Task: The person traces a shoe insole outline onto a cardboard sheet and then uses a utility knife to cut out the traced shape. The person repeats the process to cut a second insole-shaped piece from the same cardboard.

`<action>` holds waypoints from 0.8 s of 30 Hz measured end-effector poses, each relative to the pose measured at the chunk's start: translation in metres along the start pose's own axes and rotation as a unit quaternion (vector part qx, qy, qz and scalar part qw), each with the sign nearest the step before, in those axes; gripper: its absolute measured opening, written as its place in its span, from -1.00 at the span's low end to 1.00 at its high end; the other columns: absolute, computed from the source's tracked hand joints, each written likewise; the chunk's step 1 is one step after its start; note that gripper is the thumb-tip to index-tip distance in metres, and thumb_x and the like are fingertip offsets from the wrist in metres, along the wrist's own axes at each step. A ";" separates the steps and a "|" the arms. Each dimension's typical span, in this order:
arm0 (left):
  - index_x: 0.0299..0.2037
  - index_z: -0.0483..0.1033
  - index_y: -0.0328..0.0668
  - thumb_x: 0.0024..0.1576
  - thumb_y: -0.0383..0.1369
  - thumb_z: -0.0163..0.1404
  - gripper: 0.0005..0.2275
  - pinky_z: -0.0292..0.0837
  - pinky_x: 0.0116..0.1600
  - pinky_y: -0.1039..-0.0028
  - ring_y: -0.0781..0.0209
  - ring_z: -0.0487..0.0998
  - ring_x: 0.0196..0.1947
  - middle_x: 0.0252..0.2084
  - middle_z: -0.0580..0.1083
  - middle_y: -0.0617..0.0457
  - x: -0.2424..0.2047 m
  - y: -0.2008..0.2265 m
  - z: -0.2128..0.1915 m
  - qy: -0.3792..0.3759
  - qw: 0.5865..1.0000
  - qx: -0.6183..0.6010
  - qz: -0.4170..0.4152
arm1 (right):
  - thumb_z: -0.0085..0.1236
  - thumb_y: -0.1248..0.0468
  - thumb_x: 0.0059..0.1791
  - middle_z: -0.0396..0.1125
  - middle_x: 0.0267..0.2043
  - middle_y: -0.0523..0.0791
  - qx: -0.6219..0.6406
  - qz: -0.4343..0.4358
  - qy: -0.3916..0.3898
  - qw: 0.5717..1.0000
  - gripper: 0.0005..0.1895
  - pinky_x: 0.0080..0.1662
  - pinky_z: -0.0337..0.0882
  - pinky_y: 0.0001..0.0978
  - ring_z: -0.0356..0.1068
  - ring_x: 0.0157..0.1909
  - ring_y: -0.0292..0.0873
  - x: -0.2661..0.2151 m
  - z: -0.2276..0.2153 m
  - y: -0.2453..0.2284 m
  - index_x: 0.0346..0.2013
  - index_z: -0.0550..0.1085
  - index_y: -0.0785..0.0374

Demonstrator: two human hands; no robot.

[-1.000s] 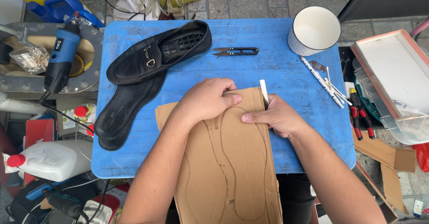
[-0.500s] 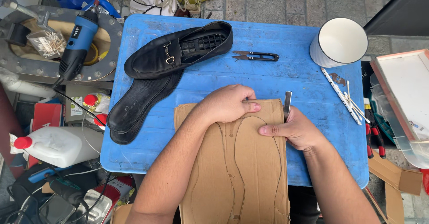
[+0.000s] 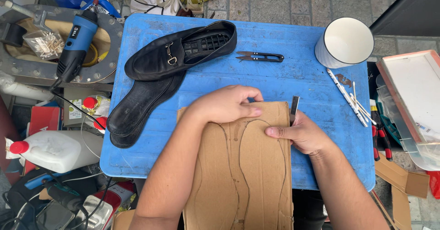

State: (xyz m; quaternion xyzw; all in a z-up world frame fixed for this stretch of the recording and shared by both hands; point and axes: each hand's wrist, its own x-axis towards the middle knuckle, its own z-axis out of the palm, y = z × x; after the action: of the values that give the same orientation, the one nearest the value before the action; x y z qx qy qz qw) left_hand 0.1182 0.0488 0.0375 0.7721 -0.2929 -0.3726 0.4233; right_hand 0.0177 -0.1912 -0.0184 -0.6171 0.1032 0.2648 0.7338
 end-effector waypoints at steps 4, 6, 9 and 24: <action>0.10 0.47 -0.09 0.03 -0.39 0.21 -0.60 0.49 -0.10 0.34 0.20 0.59 -0.18 -0.16 0.61 0.03 -0.014 -0.003 -0.014 -0.009 0.995 0.004 0.095 | 0.39 0.31 -0.21 0.54 -0.07 -0.04 0.014 -0.002 0.020 1.000 -0.46 -0.01 0.49 -0.29 0.53 -0.05 -0.16 -0.001 0.011 -0.007 0.07 0.53 0.34; 0.10 0.46 -0.03 0.00 -0.41 0.20 -0.58 0.49 -0.16 0.35 0.18 0.60 -0.24 -0.23 0.61 0.00 -0.015 0.000 -0.013 -0.018 1.000 0.001 -0.009 | 0.39 0.33 -0.22 0.54 -0.05 -0.04 -0.001 -0.009 0.031 0.999 -0.44 0.01 0.49 -0.30 0.53 -0.04 -0.16 -0.002 0.017 -0.011 0.07 0.52 0.34; 0.12 0.46 -0.01 0.00 -0.41 0.21 -0.57 0.49 -0.11 0.35 0.16 0.61 -0.19 -0.19 0.62 0.00 -0.016 0.002 -0.012 -0.014 0.999 0.009 -0.030 | 0.43 0.40 -0.30 0.53 -0.06 -0.04 -0.052 -0.010 0.027 0.998 -0.37 0.01 0.50 -0.26 0.52 -0.04 -0.15 -0.002 0.019 -0.016 0.07 0.51 0.33; 0.07 0.46 -0.14 0.06 -0.44 0.23 -0.64 0.45 0.01 0.43 0.30 0.54 -0.10 -0.15 0.57 0.09 -0.012 -0.007 -0.013 -0.070 0.989 -0.031 0.130 | 0.43 0.45 -0.30 0.54 -0.06 0.00 0.058 0.031 -0.027 0.998 -0.39 0.02 0.52 -0.15 0.54 -0.04 -0.08 0.002 0.002 0.005 0.05 0.53 0.37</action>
State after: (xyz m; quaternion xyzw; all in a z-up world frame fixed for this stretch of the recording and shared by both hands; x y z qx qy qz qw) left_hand 0.1229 0.0666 0.0402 0.6859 -0.4079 -0.3761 0.4709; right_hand 0.0168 -0.1887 -0.0234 -0.5630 0.1175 0.2973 0.7621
